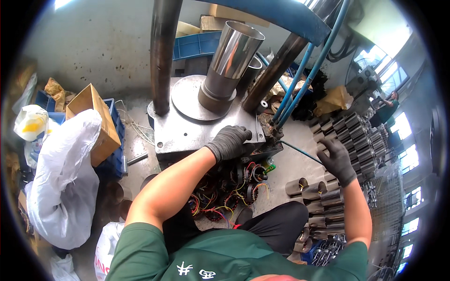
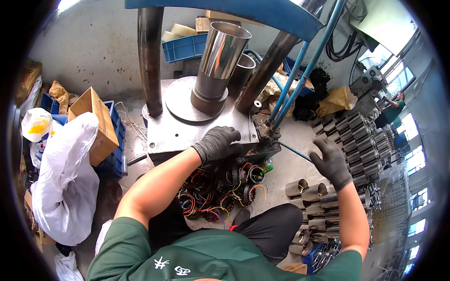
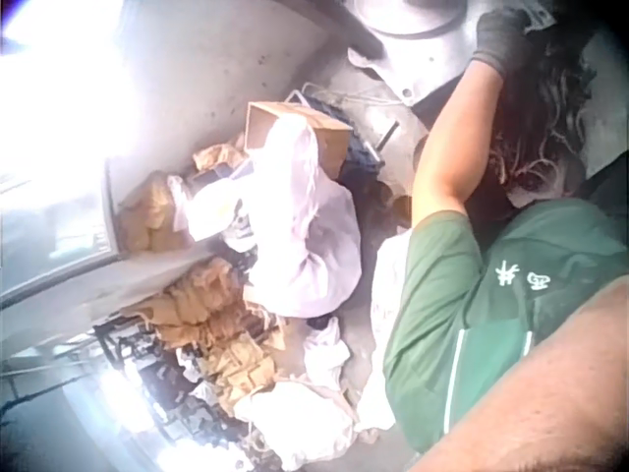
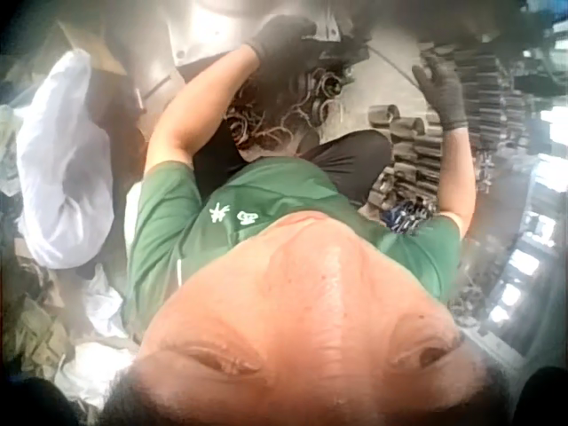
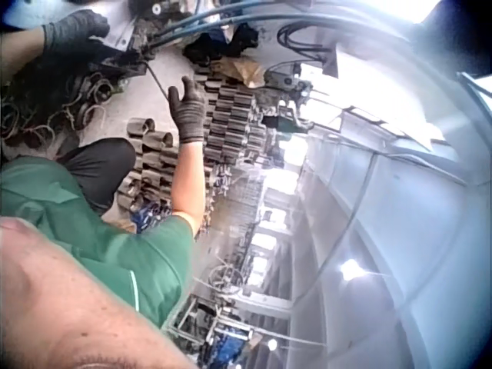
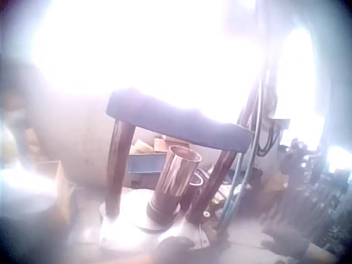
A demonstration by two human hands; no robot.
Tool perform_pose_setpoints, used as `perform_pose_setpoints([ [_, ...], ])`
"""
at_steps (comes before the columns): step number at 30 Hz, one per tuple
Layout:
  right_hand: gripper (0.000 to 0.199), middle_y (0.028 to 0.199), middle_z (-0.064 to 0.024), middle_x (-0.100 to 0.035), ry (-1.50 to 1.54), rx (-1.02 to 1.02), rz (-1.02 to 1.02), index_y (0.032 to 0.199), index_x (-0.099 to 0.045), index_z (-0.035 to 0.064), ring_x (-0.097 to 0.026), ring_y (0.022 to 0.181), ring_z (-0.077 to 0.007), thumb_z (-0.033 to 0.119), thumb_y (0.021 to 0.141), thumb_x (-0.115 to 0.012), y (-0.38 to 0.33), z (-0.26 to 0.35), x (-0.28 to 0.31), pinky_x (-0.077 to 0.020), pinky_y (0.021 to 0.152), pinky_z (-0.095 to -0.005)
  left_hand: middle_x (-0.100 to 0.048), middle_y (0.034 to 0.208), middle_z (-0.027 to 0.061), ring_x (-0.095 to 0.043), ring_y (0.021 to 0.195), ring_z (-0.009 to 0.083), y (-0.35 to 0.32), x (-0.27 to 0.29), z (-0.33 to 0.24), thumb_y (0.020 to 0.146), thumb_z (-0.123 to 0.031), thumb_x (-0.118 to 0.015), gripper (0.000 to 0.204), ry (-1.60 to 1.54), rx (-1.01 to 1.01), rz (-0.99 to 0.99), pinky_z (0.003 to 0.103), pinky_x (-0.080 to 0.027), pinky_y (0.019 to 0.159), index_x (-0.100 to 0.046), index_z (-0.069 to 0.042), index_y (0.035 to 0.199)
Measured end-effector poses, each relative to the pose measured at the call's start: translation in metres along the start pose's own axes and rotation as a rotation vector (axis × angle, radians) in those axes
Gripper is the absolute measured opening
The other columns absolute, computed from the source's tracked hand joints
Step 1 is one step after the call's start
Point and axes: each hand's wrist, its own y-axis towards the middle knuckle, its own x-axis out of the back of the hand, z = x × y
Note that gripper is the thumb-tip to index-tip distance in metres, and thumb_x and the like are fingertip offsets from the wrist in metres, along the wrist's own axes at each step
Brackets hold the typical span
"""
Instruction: The person organizes wires on a stator, fits it into a metal housing, and then uses a hydraulic press to seat the stator inside the housing.
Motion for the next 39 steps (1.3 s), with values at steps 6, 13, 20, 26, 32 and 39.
perform_pose_setpoints([
  [6, 0.038, 0.107, -0.0188, -0.072, 0.276, 0.501, -0.483, 0.124, -0.069, 0.0057, -0.069, 0.102, -0.0375, 0.02, 0.09, -0.077, 0.211, 0.139, -0.01, -0.0542, 0.09, -0.0462, -0.072, 0.101, 0.018, -0.069, 0.101, 0.0381, -0.007, -0.013, 0.047, 0.093, -0.038, -0.072, 0.039, 0.026, 0.083, -0.143, 0.049, -0.055, 0.089, -0.07, -0.009, 0.117],
  [13, 0.04, 0.11, -0.0153, -0.072, -0.086, 0.483, -0.264, 0.105, -0.067, 0.0032, -0.07, 0.104, -0.0312, 0.043, 0.099, -0.069, 0.391, 0.159, -0.022, -0.0523, 0.098, -0.044, -0.063, 0.13, 0.0218, -0.063, 0.118, 0.0397, 0.006, -0.003, 0.033, 0.094, -0.036, -0.073, 0.053, -0.042, 0.138, -0.211, 0.05, -0.05, 0.102, -0.058, -0.007, 0.135],
  [20, 0.076, 0.143, -0.0176, -0.061, -0.011, 0.434, 0.302, 0.15, -0.044, 0.0054, -0.061, 0.127, -0.0318, 0.058, 0.099, -0.062, 0.341, 0.172, 0.023, -0.0448, 0.114, -0.0401, -0.058, 0.139, 0.0239, -0.058, 0.128, 0.0416, 0.003, -0.005, 0.047, 0.09, -0.026, -0.079, 0.066, -0.234, 0.21, -0.509, 0.048, -0.047, 0.111, -0.05, -0.001, 0.143],
  [26, 0.055, 0.135, -0.0138, -0.066, 0.129, 0.669, 0.454, 0.15, -0.054, 0.0074, -0.064, 0.118, -0.0246, 0.02, 0.099, -0.067, 0.259, 0.162, 0.025, -0.0509, 0.105, -0.0375, -0.059, 0.14, 0.0217, -0.057, 0.132, 0.0331, 0.021, -0.018, 0.066, 0.091, -0.015, -0.076, 0.067, -0.607, 0.217, -0.714, 0.041, -0.045, 0.112, -0.043, 0.002, 0.147],
  [32, 0.05, 0.122, -0.0143, -0.071, 1.061, -0.042, 0.212, 0.132, -0.063, 0.003, -0.069, 0.108, -0.0264, 0.019, 0.086, -0.069, 0.104, 0.102, -0.15, -0.0535, 0.099, -0.0387, -0.064, 0.113, 0.0211, -0.064, 0.108, 0.039, 0.015, -0.032, 0.041, 0.089, -0.012, -0.07, 0.03, -0.379, 0.287, -0.832, 0.047, -0.051, 0.096, -0.058, -0.001, 0.115],
  [39, 0.077, 0.141, -0.0203, -0.061, 2.731, -0.503, -0.006, 0.146, -0.052, -0.0023, -0.06, 0.131, -0.0351, 0.009, 0.069, -0.057, -0.004, 0.184, -0.142, -0.0461, 0.118, -0.0448, -0.059, 0.114, 0.015, -0.062, 0.103, 0.0313, -0.007, -0.016, 0.021, 0.088, -0.005, -0.071, 0.031, -0.131, 0.063, -0.789, 0.041, -0.052, 0.093, -0.062, -0.004, 0.118],
])
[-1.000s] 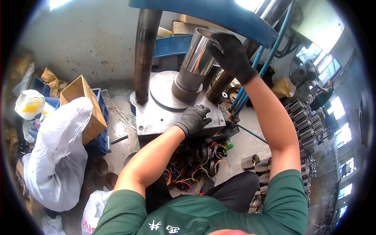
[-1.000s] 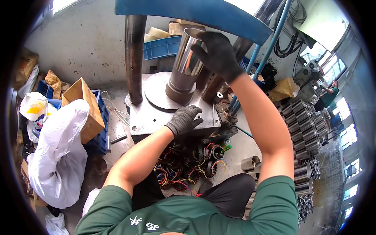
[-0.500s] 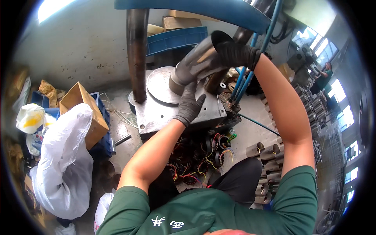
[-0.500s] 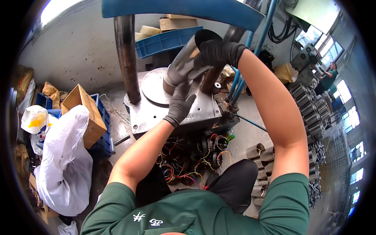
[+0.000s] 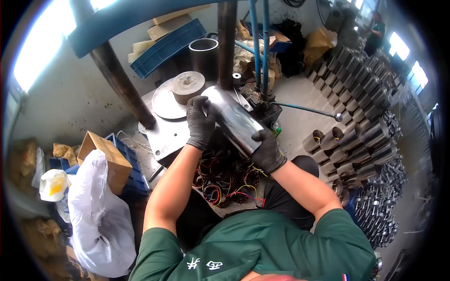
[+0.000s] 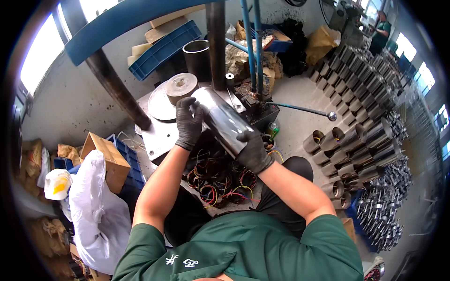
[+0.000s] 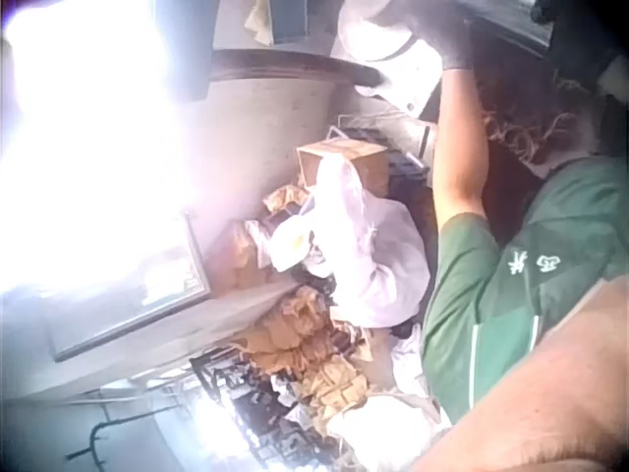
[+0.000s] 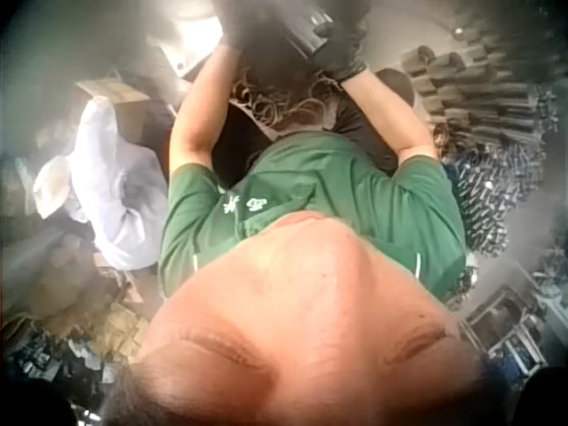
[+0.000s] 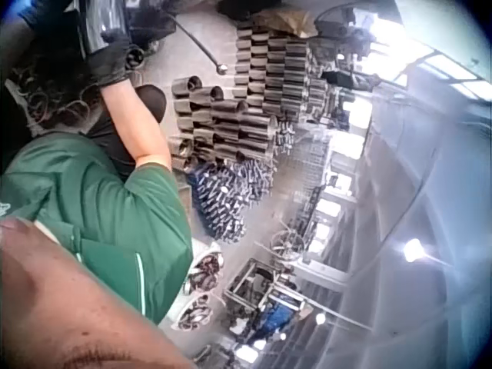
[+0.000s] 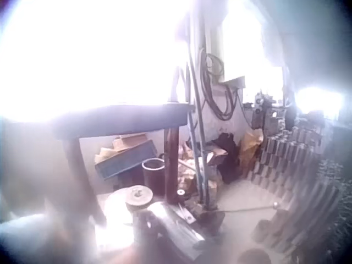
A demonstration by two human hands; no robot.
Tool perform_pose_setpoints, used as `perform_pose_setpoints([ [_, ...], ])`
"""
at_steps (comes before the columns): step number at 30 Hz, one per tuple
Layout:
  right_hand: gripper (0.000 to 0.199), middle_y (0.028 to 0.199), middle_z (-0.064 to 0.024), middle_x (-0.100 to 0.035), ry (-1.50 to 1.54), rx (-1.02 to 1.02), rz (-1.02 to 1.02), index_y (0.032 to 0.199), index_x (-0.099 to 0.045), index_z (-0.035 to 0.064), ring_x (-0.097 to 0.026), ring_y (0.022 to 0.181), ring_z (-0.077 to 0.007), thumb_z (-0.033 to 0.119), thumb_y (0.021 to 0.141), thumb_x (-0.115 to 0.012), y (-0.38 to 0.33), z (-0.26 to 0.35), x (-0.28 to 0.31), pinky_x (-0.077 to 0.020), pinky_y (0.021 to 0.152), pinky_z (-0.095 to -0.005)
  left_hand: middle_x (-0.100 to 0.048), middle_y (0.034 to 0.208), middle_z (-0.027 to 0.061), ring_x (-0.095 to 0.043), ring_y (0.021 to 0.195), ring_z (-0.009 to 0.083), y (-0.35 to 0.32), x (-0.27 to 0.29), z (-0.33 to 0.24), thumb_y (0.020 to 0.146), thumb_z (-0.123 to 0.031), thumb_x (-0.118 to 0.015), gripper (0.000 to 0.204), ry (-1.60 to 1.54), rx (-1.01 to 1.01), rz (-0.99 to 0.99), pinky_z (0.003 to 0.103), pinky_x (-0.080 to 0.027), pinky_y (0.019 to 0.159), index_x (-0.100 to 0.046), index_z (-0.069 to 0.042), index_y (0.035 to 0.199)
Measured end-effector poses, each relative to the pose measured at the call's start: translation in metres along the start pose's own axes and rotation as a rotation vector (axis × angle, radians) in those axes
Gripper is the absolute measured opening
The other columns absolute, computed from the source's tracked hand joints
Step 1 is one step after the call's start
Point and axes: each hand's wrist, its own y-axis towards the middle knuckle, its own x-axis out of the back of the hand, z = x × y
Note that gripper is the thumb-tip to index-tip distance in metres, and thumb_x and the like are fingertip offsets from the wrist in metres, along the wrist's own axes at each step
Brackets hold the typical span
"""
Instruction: The person organizes wires on a stator, fits it into a metal housing, and then uses a hydraulic press to seat the stator inside the housing.
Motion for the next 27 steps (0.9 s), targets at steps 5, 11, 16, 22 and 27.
perform_pose_setpoints([
  [5, 0.069, 0.135, -0.0237, -0.061, 0.171, 0.057, -0.157, 0.141, -0.051, -0.0068, -0.063, 0.124, -0.0361, 0.011, 0.074, -0.057, -0.016, -0.007, 0.022, -0.049, 0.114, -0.0456, -0.062, 0.113, 0.0147, -0.064, 0.099, 0.0272, 0.01, -0.016, -0.005, 0.09, -0.011, -0.073, 0.034, -0.071, 0.112, 0.175, 0.039, -0.053, 0.092, -0.063, -0.004, 0.121],
  [11, 0.059, 0.121, -0.0143, -0.069, 0.133, 0.087, -0.227, 0.136, -0.056, 0.0009, -0.069, 0.106, -0.0255, 0.022, 0.082, -0.065, -0.014, -0.024, 0.035, -0.0567, 0.099, -0.036, -0.073, 0.1, 0.0102, -0.068, 0.084, 0.0202, 0.078, -0.047, 0.075, 0.101, -0.029, -0.067, 0.032, -0.149, 0.501, 0.665, 0.034, -0.054, 0.078, -0.07, 0.0, 0.115],
  [16, 0.04, 0.099, -0.0053, -0.067, 0.168, 0.206, -0.298, 0.108, -0.067, 0.0079, -0.06, 0.088, -0.0195, 0.029, 0.074, -0.073, 0.007, -0.032, 0.048, -0.0496, 0.086, -0.034, -0.075, 0.1, 0.0194, -0.071, 0.096, 0.0357, 0.087, -0.062, 0.039, 0.095, -0.038, -0.065, 0.038, 0.45, 0.174, 0.711, 0.041, -0.054, 0.087, -0.075, -0.002, 0.105],
  [22, 0.029, 0.087, -0.0054, -0.062, 0.27, 0.125, -0.518, 0.089, -0.066, 0.008, -0.056, 0.084, -0.0204, 0.031, 0.075, -0.074, -0.003, -0.023, 0.04, -0.0465, 0.083, -0.0364, -0.075, 0.114, 0.0184, -0.07, 0.112, 0.037, 0.102, -0.068, -0.062, 0.086, -0.052, -0.067, 0.05, 0.75, 0.291, 0.697, 0.042, -0.052, 0.097, -0.077, -0.008, 0.106],
  [27, 0.038, 0.103, -0.0115, -0.067, 0.259, 0.091, -0.336, 0.11, -0.065, 0.0054, -0.065, 0.088, -0.0252, 0.025, 0.078, -0.069, -0.058, -0.004, 0.049, -0.0557, 0.08, -0.039, -0.073, 0.115, 0.021, -0.069, 0.112, 0.0375, 0.109, -0.064, -0.053, 0.089, -0.052, -0.068, 0.048, 0.786, 0.297, 0.676, 0.044, -0.052, 0.096, -0.076, -0.008, 0.109],
])
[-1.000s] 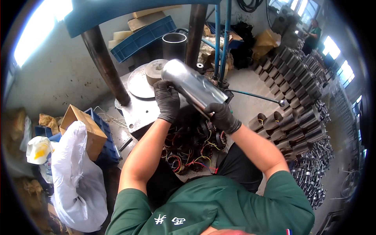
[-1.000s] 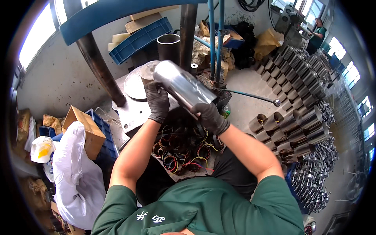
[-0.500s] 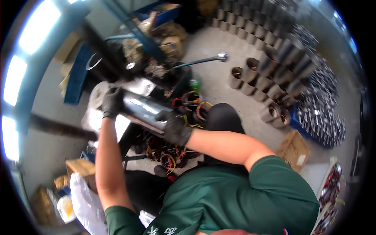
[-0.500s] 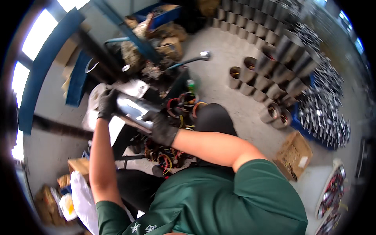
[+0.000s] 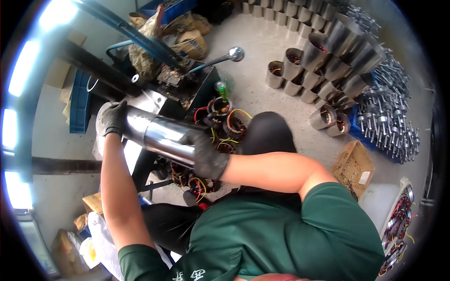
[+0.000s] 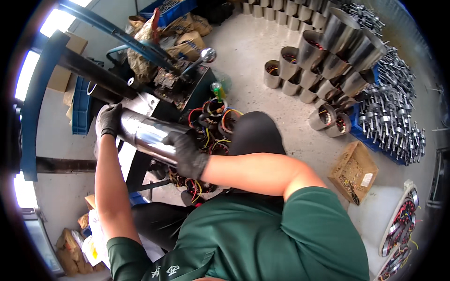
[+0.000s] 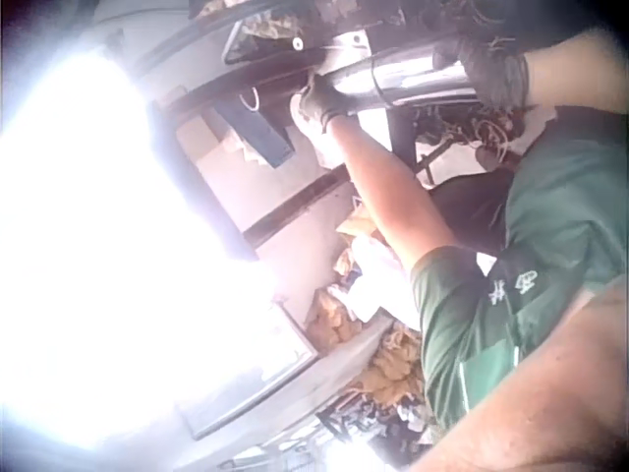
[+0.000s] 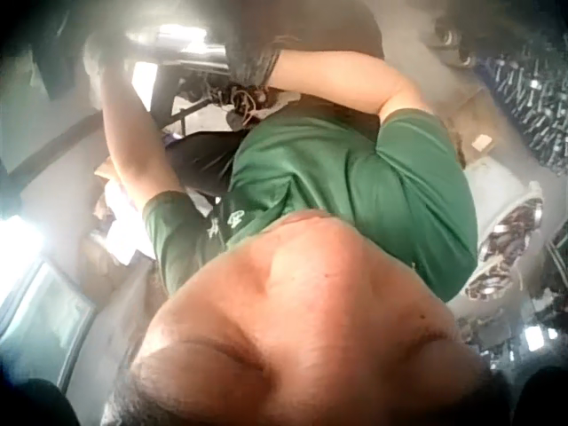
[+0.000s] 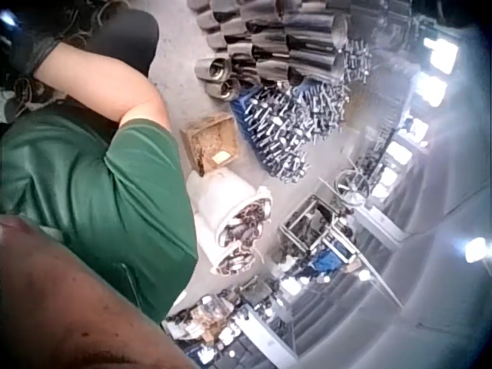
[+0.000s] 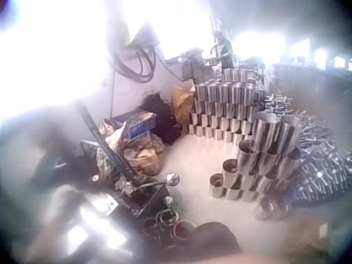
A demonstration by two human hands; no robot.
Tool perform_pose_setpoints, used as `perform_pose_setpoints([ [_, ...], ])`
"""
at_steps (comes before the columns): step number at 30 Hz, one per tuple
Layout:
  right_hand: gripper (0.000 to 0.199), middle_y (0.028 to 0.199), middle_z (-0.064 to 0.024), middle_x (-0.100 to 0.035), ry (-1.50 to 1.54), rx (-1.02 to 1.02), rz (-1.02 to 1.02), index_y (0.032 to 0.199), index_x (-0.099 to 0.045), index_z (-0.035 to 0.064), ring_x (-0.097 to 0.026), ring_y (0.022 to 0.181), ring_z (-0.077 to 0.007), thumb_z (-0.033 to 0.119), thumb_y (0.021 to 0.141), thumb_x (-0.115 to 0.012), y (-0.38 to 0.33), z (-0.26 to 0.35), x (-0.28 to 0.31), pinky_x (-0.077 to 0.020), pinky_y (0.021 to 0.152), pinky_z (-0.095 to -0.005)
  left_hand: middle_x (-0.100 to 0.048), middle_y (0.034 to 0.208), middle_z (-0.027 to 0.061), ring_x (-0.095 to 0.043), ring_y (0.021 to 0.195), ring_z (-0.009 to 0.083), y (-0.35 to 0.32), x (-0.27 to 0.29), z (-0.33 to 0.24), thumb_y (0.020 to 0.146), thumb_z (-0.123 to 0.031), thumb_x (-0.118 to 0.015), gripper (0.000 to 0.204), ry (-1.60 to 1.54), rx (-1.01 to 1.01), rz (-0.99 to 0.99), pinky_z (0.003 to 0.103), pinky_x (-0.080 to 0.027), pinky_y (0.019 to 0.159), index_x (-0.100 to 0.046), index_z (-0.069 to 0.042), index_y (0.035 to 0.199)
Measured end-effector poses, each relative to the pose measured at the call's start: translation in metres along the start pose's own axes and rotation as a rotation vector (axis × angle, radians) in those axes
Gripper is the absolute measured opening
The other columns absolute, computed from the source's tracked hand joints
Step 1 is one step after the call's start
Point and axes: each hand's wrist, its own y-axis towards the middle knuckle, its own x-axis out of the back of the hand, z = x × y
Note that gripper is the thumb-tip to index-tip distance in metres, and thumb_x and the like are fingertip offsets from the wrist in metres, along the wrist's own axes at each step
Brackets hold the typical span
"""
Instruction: The person organizes wires on a stator, fits it into a metal housing, and then uses a hydraulic press to seat the stator inside the housing.
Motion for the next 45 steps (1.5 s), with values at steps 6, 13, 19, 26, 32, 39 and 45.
perform_pose_setpoints([
  [6, 0.058, 0.126, -0.018, -0.068, -0.042, -0.047, 0.176, 0.138, -0.056, -0.0034, -0.07, 0.117, -0.0341, 0.007, 0.081, -0.058, -0.027, 0.057, 0.019, -0.057, 0.106, -0.0456, -0.073, 0.112, 0.0227, -0.067, 0.109, 0.0406, 0.033, -0.027, 0.059, 0.093, -0.046, -0.066, 0.041, 0.018, -0.076, -0.096, 0.046, -0.05, 0.094, -0.077, -0.01, 0.109],
  [13, 0.045, 0.126, -0.0175, -0.066, -0.581, -0.086, -0.084, 0.128, -0.059, -0.0005, -0.07, 0.113, -0.0333, 0.015, 0.086, -0.059, -0.014, 0.24, 0.077, -0.0629, 0.095, -0.0505, -0.073, 0.124, 0.0185, -0.066, 0.12, 0.0372, 0.032, -0.021, 0.035, 0.093, -0.052, -0.064, 0.048, 0.096, -0.062, 0.01, 0.044, -0.049, 0.102, -0.078, -0.012, 0.116],
  [19, 0.024, 0.087, -0.0075, -0.077, -1.353, 0.818, -0.317, 0.086, -0.074, 0.0021, -0.072, 0.076, -0.0206, 0.025, 0.078, -0.076, -0.039, 0.263, 0.195, -0.0602, 0.074, -0.0354, -0.074, 0.121, 0.0191, -0.069, 0.113, 0.0379, 0.047, -0.047, 0.069, 0.097, -0.055, -0.059, 0.051, -0.116, 0.024, 0.045, 0.043, -0.051, 0.097, -0.076, -0.011, 0.118],
  [26, 0.009, 0.077, -0.0093, -0.059, -0.752, 0.261, -1.098, 0.081, -0.059, 0.0042, -0.066, 0.067, -0.0269, -0.004, 0.077, -0.06, -0.08, 0.144, 0.353, -0.0609, 0.055, -0.0437, -0.077, 0.118, 0.0173, -0.071, 0.109, 0.0311, 0.045, -0.021, 0.087, 0.092, -0.059, -0.069, 0.061, -0.137, 0.157, 0.002, 0.04, -0.05, 0.098, -0.076, -0.006, 0.12],
  [32, 0.028, 0.092, -0.0156, -0.075, -1.612, -0.242, -1.002, 0.091, -0.075, -0.0005, -0.07, 0.084, -0.0322, 0.022, 0.077, -0.065, -0.097, 0.099, 0.507, -0.0543, 0.079, -0.0463, -0.075, 0.12, 0.0189, -0.07, 0.11, 0.0328, 0.055, -0.028, 0.1, 0.094, -0.053, -0.067, 0.055, -0.239, 0.167, 0.027, 0.04, -0.048, 0.101, -0.077, -0.006, 0.121],
  [39, 0.028, 0.091, -0.017, -0.079, -3.09, -0.551, -0.176, 0.087, -0.079, 0.0034, -0.076, 0.076, -0.0291, 0.01, 0.093, -0.053, -0.127, 0.202, 0.592, -0.0584, 0.064, -0.0407, -0.077, 0.1, 0.0104, -0.067, 0.092, 0.0218, 0.069, -0.066, 0.024, 0.09, -0.039, -0.077, 0.042, -0.487, 0.095, 0.125, 0.034, -0.05, 0.089, -0.078, -0.001, 0.106],
  [45, 0.042, 0.128, -0.0241, -0.064, -2.267, -0.66, -0.706, 0.119, -0.071, 0.0013, -0.059, 0.122, -0.0371, 0.025, 0.089, -0.056, -0.076, 0.245, 0.419, -0.0448, 0.103, -0.0456, -0.077, 0.097, 0.0073, -0.068, 0.086, 0.0196, 0.058, -0.041, 0.067, 0.093, -0.032, -0.076, 0.033, -0.543, 0.18, 0.06, 0.033, -0.053, 0.083, -0.079, -0.003, 0.106],
])
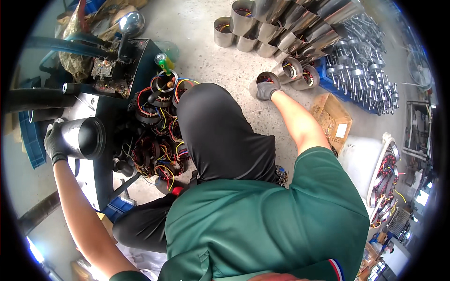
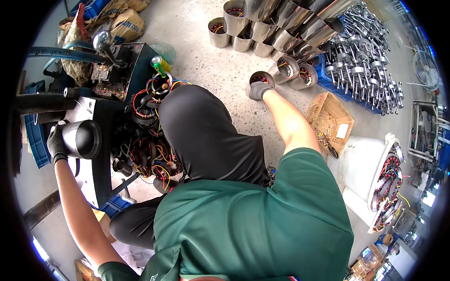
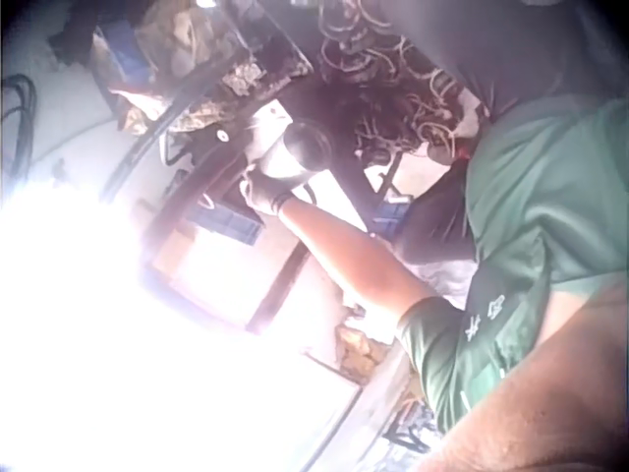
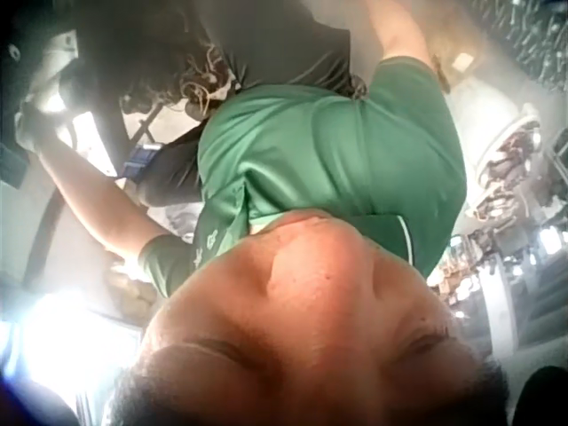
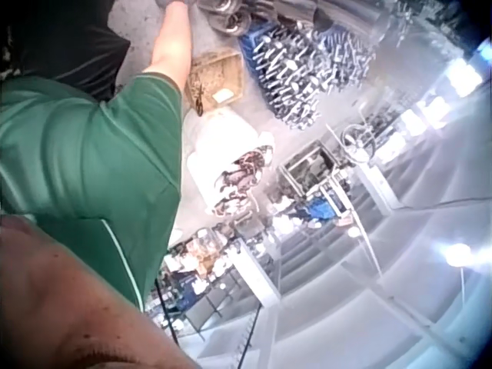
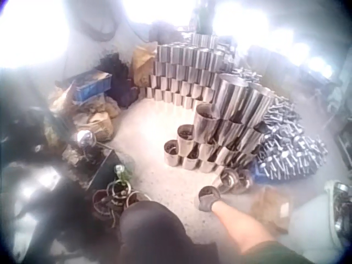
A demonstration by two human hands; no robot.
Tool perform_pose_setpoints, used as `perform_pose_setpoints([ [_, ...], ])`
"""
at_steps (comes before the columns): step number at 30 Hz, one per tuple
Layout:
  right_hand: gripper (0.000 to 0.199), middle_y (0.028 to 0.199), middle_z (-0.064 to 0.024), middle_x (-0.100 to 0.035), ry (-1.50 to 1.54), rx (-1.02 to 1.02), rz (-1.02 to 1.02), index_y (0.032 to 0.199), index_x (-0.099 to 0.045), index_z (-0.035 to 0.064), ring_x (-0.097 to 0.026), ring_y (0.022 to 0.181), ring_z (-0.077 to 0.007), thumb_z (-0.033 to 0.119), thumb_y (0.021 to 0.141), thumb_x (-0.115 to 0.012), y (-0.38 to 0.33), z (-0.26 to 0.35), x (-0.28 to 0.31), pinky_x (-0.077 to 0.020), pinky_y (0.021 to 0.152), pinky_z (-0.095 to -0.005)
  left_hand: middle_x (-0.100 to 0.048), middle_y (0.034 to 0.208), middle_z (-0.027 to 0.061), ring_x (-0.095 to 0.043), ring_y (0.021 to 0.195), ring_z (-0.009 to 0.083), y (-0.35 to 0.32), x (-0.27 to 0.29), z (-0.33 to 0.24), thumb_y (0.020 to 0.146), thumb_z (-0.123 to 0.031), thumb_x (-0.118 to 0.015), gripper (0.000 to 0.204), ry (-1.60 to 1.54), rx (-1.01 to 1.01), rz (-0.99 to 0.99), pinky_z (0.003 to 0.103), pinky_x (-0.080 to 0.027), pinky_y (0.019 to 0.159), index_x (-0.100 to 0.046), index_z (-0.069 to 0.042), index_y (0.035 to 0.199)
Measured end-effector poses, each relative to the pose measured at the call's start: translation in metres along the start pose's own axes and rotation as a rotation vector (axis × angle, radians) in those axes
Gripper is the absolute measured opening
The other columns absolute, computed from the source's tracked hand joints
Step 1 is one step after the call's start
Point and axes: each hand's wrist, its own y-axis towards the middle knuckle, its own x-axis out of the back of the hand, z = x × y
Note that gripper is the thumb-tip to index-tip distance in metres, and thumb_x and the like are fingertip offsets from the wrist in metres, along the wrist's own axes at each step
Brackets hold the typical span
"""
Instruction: The person organizes wires on a stator, fits it into a metal housing, and then uses a hydraulic press to seat the stator inside the housing.
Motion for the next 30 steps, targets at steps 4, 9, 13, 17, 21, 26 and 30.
perform_pose_setpoints([
  [4, 0.029, 0.109, -0.0239, -0.077, -0.019, 0.042, -0.282, 0.102, -0.08, 0.0032, -0.076, 0.102, -0.0365, 0.021, 0.087, -0.063, -0.001, -0.006, -0.007, -0.0599, 0.085, -0.0488, -0.076, 0.098, 0.0059, -0.067, 0.086, 0.0187, -0.005, -0.011, -0.009, 0.092, -0.033, -0.077, 0.034, -0.045, -0.013, 0.027, 0.031, -0.053, 0.083, -0.079, -0.003, 0.107],
  [9, 0.026, 0.103, -0.0219, -0.078, -0.028, -0.016, -0.437, 0.108, -0.075, 0.0058, -0.077, 0.095, -0.0349, 0.019, 0.087, -0.067, 0.017, -0.017, -0.017, -0.0605, 0.08, -0.0493, -0.075, 0.099, 0.0068, -0.067, 0.085, 0.0187, -0.002, -0.009, -0.001, 0.09, -0.036, -0.079, 0.039, -0.054, -0.01, 0.025, 0.032, -0.053, 0.081, -0.078, -0.002, 0.109],
  [13, 0.029, 0.106, -0.0165, -0.078, -0.117, -0.086, -0.471, 0.117, -0.07, 0.0079, -0.075, 0.107, -0.0332, 0.011, 0.089, -0.061, 0.015, -0.016, 0.019, -0.0571, 0.093, -0.0473, -0.077, 0.103, 0.0077, -0.069, 0.088, 0.0201, 0.0, -0.002, 0.009, 0.091, -0.035, -0.079, 0.038, -0.057, 0.013, 0.0, 0.033, -0.055, 0.083, -0.078, -0.003, 0.111],
  [17, 0.032, 0.113, -0.0154, -0.077, -0.172, -0.066, -0.65, 0.123, -0.07, 0.0135, -0.074, 0.111, -0.0314, 0.009, 0.093, -0.06, 0.052, -0.063, 0.021, -0.056, 0.098, -0.0453, -0.078, 0.109, 0.0096, -0.071, 0.093, 0.0214, 0.008, -0.007, 0.01, 0.094, -0.04, -0.077, 0.041, -0.02, -0.022, -0.01, 0.033, -0.056, 0.088, -0.079, -0.005, 0.114],
  [21, 0.031, 0.119, -0.0173, -0.075, -0.05, -0.167, -0.572, 0.123, -0.07, 0.0095, -0.071, 0.116, -0.0317, 0.006, 0.097, -0.055, 0.049, -0.059, 0.042, -0.0574, 0.097, -0.0458, -0.078, 0.114, 0.0102, -0.071, 0.099, 0.022, 0.014, 0.0, 0.02, 0.097, -0.043, -0.073, 0.044, 0.067, -0.023, -0.03, 0.033, -0.055, 0.093, -0.079, -0.005, 0.118],
  [26, 0.03, 0.112, -0.0183, -0.071, -0.012, -0.051, -1.142, 0.115, -0.07, 0.0098, -0.067, 0.107, -0.0357, 0.01, 0.086, -0.064, 0.035, -0.057, 0.013, -0.0534, 0.095, -0.0475, -0.078, 0.115, 0.0102, -0.07, 0.101, 0.022, 0.012, -0.004, 0.014, 0.098, -0.042, -0.071, 0.043, 0.041, -0.001, 0.012, 0.034, -0.054, 0.093, -0.079, -0.004, 0.118],
  [30, 0.023, 0.109, -0.0187, -0.069, 0.156, 0.171, -1.143, 0.104, -0.073, 0.008, -0.066, 0.103, -0.0392, 0.016, 0.083, -0.066, 0.023, -0.035, -0.038, -0.0546, 0.09, -0.0483, -0.078, 0.111, 0.0113, -0.071, 0.097, 0.0237, 0.011, 0.0, 0.011, 0.097, -0.04, -0.071, 0.044, 0.054, 0.03, -0.015, 0.036, -0.055, 0.089, -0.078, -0.001, 0.117],
])
